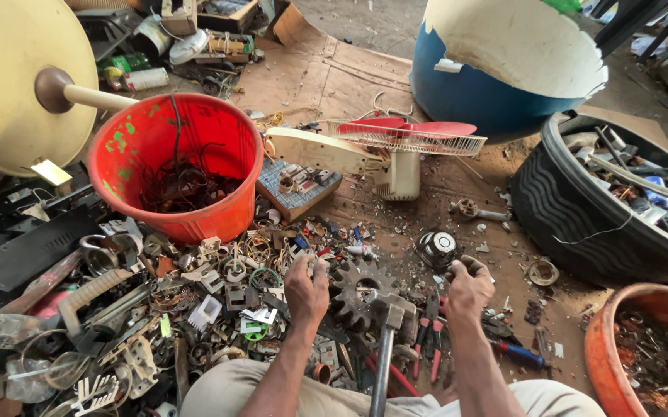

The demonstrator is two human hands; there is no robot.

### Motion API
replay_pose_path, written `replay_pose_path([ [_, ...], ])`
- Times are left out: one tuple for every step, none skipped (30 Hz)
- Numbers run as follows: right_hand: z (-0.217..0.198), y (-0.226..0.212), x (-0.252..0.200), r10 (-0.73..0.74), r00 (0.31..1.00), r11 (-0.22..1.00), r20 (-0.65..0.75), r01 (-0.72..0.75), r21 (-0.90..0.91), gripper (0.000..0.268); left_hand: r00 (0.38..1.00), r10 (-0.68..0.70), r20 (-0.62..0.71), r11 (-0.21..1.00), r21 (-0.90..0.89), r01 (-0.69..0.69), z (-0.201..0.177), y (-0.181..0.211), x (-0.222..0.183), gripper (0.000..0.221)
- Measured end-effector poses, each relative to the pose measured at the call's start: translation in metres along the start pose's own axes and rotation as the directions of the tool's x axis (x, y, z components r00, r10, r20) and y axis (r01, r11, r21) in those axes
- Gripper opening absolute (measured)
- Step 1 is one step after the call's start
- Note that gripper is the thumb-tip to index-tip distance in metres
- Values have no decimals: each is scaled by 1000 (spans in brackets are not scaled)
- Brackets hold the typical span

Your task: The person sits on the ground and uses a hammer to strike a metal gear-like component, breaking it apart. They then use pliers to pull and separate wires and small metal pieces from the debris. The person continues to hammer and manipulate various scrap metal parts, sorting them into piles.

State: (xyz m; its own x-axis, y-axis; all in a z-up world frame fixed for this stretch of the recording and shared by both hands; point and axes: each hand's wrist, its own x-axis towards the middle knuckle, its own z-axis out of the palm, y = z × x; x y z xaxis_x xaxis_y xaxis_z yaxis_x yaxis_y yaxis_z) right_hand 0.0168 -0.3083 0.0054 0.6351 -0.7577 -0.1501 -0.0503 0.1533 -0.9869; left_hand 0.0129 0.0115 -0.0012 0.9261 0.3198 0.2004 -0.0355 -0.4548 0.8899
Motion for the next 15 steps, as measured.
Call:
replay_pose_path([
  [-2, -17, -16, -18, 999, 999, 45, 16, 39, 17, 1000, -8, 1, 1000, 0, 8, -2, 2, 1, 33],
  [-4, -34, -32, -38, 995, 996, 90, 31, 78, 18, 1000, -15, 1, 1000, 0, 15, -3, 4, 1, 32],
  [-6, -50, -47, -30, 993, 998, 110, 23, 62, 18, 1000, -23, 1, 1000, -1, 23, -5, 5, 2, 32],
  [-9, -66, -61, -22, 991, 999, 131, 16, 45, 18, 1000, -23, -3, 1000, 2, 23, -6, 6, 2, 31],
  [-13, -78, -74, -11, 989, 1000, 150, 7, 28, 18, 1000, -23, -4, 1000, 6, 23, -6, 6, 2, 30],
  [-19, -89, -84, -43, 976, 999, 213, 46, -8, 17, 1000, -23, -6, 1000, 11, 23, -7, 6, 1, 30],
  [-27, -98, -93, -74, 959, 995, 275, 89, -40, 17, 999, -48, 8, 999, 9, 48, -8, 6, 0, 30],
  [-36, -104, -101, -103, 936, 989, 336, 134, -69, 17, 997, -73, 22, 997, 7, 72, -9, 7, -1, 30],
  [-43, -105, -109, -71, 933, 959, 354, 161, -233, 18, 995, -97, 35, 995, 3, 97, -9, 8, -2, 30],
  [-50, -100, -118, -36, 930, 902, 365, 188, -390, 20, 995, -93, 34, 996, 11, 93, -10, 8, -2, 30],
  [-58, -95, -125, 2, 928, 816, 372, 213, -537, 22, 995, -92, 33, 996, 17, 92, -10, 8, -4, 30],
  [-61, -83, -134, 71, 923, 778, 377, 185, -600, 26, 995, -91, 31, 996, 24, 91, -9, 7, -5, 29],
  [-60, -72, -138, 141, 915, 734, 378, 159, -660, 30, 998, -69, 12, 998, 9, 69, -9, 6, -6, 29],
  [-61, -61, -143, 311, 874, 628, 374, 106, -771, 29, 999, -47, -7, 999, -5, 47, -7, 4, -7, 30],
  [-59, -49, -150, 476, 812, 498, 339, 69, -864, 31, 999, -28, -27, 999, -16, 28, -7, 2, -8, 30],
])
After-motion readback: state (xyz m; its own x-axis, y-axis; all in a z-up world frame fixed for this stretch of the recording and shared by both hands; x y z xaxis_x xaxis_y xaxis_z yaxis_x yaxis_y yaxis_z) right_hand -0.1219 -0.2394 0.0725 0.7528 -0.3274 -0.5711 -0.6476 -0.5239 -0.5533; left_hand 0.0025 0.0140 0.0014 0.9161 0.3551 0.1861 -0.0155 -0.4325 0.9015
